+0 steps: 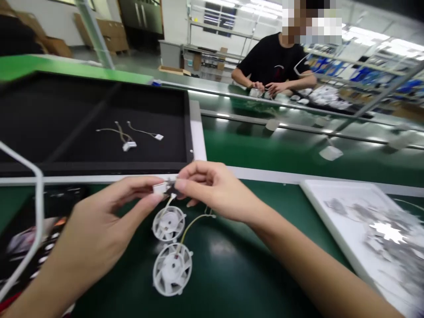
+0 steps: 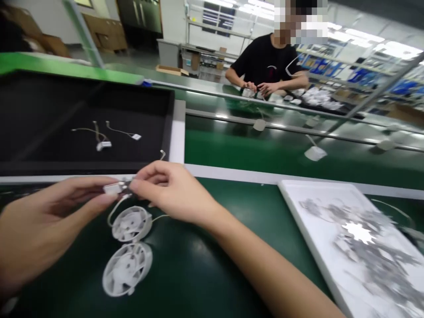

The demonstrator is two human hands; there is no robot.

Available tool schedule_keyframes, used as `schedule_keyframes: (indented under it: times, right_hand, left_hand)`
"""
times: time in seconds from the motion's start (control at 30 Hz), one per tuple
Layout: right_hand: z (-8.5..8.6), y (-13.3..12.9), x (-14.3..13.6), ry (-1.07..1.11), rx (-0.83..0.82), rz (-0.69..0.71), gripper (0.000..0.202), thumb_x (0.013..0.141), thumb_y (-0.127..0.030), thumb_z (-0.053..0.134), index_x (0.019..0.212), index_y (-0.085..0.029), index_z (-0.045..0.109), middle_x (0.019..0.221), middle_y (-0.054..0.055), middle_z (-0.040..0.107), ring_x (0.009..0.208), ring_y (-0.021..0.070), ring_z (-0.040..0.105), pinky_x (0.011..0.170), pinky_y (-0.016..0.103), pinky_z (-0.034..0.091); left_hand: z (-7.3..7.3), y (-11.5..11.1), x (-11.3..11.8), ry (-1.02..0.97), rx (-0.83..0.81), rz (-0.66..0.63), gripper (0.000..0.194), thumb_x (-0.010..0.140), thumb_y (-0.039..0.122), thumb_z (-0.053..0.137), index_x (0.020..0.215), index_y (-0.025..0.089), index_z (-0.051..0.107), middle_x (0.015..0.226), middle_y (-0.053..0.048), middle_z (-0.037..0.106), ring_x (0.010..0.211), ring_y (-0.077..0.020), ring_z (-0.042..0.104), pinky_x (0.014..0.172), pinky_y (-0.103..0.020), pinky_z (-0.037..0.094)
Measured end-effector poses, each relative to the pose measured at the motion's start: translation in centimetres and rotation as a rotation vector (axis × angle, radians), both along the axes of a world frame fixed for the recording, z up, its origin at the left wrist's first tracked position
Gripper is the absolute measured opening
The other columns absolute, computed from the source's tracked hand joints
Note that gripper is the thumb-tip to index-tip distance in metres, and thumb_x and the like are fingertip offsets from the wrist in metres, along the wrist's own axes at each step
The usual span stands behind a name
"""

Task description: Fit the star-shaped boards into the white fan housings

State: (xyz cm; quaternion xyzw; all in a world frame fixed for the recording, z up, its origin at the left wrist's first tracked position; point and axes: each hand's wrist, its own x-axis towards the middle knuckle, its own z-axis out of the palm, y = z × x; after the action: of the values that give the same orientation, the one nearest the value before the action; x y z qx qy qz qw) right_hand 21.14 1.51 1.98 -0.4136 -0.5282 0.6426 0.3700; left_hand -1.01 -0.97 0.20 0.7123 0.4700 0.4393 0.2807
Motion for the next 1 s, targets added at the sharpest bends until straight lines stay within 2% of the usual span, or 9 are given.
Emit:
schedule_keyframes:
  times: [0.1,0.17,0.3,0.5,0.7,0.77,0.9,1.0]
  right_hand:
    - [0.2,0.0,0.0,-0.070,0.034,0.005,0.014,0.086,-0.023,0.089,0.084,-0.016,0.077,0.075,-0.002,0.075,0.075,0.0108,0.071,0.063,0.017,0.056]
    - [0.3,0.0,-0.1,-0.104,0.034,-0.006,0.011,0.091,-0.018,0.083,0.082,-0.015,0.077,0.074,-0.002,0.075,0.073,0.0098,0.071,0.061,0.015,0.057]
    - [0.6,-0.2,-0.6,-0.103,-0.017,-0.045,0.015,0.098,-0.015,0.075,0.083,-0.014,0.075,0.073,-0.002,0.075,0.071,0.0089,0.074,0.059,0.015,0.059]
    - [0.6,-0.6,-0.6,-0.090,0.024,-0.064,0.009,0.096,-0.016,0.077,0.087,-0.014,0.075,0.074,-0.002,0.076,0.071,0.0092,0.076,0.058,0.013,0.061]
    - [0.1,-0.7,-0.7,0.021,0.083,-0.099,0.015,0.081,-0.017,0.092,0.084,-0.016,0.077,0.077,-0.001,0.080,0.071,0.0100,0.077,0.063,0.013,0.065]
    - [0.0,-0.8,-1.0,0.050,0.091,-0.110,0.017,0.079,-0.021,0.094,0.083,-0.017,0.078,0.078,-0.001,0.079,0.071,0.0104,0.077,0.066,0.015,0.066]
    - [-0.1,-1.1,-1.3,0.051,0.062,-0.063,0.025,0.077,-0.030,0.097,0.083,-0.019,0.076,0.083,0.001,0.080,0.074,0.0136,0.078,0.069,0.021,0.068]
    - [0.0,-1.1,-1.1,-0.124,0.211,-0.065,0.022,0.084,-0.037,0.090,0.081,-0.021,0.075,0.078,0.001,0.077,0.070,0.0155,0.074,0.064,0.025,0.064]
  left_hand:
    - [0.7,-0.1,0.2,-0.025,-0.069,0.047,0.018,0.092,0.048,0.083,0.099,0.032,0.082,0.089,0.006,0.082,0.078,-0.0163,0.080,0.076,-0.014,0.065]
    - [0.9,-0.1,0.5,-0.075,-0.152,0.051,0.018,0.091,0.046,0.081,0.097,0.029,0.081,0.087,0.003,0.082,0.076,-0.0181,0.080,0.075,-0.019,0.067]
    - [0.9,-0.1,0.6,-0.102,-0.185,0.049,0.011,0.089,0.039,0.082,0.096,0.030,0.081,0.094,0.003,0.083,0.083,-0.0161,0.080,0.075,-0.015,0.065]
    - [0.4,-0.3,0.4,-0.136,-0.149,-0.007,0.003,0.093,0.034,0.079,0.091,0.033,0.082,0.110,0.005,0.082,0.101,-0.0156,0.078,0.089,-0.018,0.064]
    - [0.5,-0.6,0.5,-0.125,-0.070,-0.046,0.013,0.092,0.028,0.081,0.102,0.035,0.085,0.120,0.006,0.080,0.115,-0.0138,0.073,0.104,-0.019,0.058]
    - [0.7,-0.6,0.6,-0.168,-0.068,-0.038,0.013,0.091,0.028,0.083,0.103,0.035,0.085,0.118,0.006,0.079,0.113,-0.0119,0.073,0.101,-0.015,0.058]
    - [0.9,-0.5,0.6,-0.314,-0.162,-0.050,0.006,0.091,0.023,0.083,0.091,0.028,0.085,0.109,0.004,0.079,0.101,-0.0107,0.076,0.086,-0.011,0.062]
    - [0.8,-0.4,0.5,-0.408,-0.244,-0.102,0.008,0.091,0.019,0.083,0.096,0.024,0.082,0.102,0.002,0.081,0.095,-0.0115,0.077,0.085,-0.014,0.064]
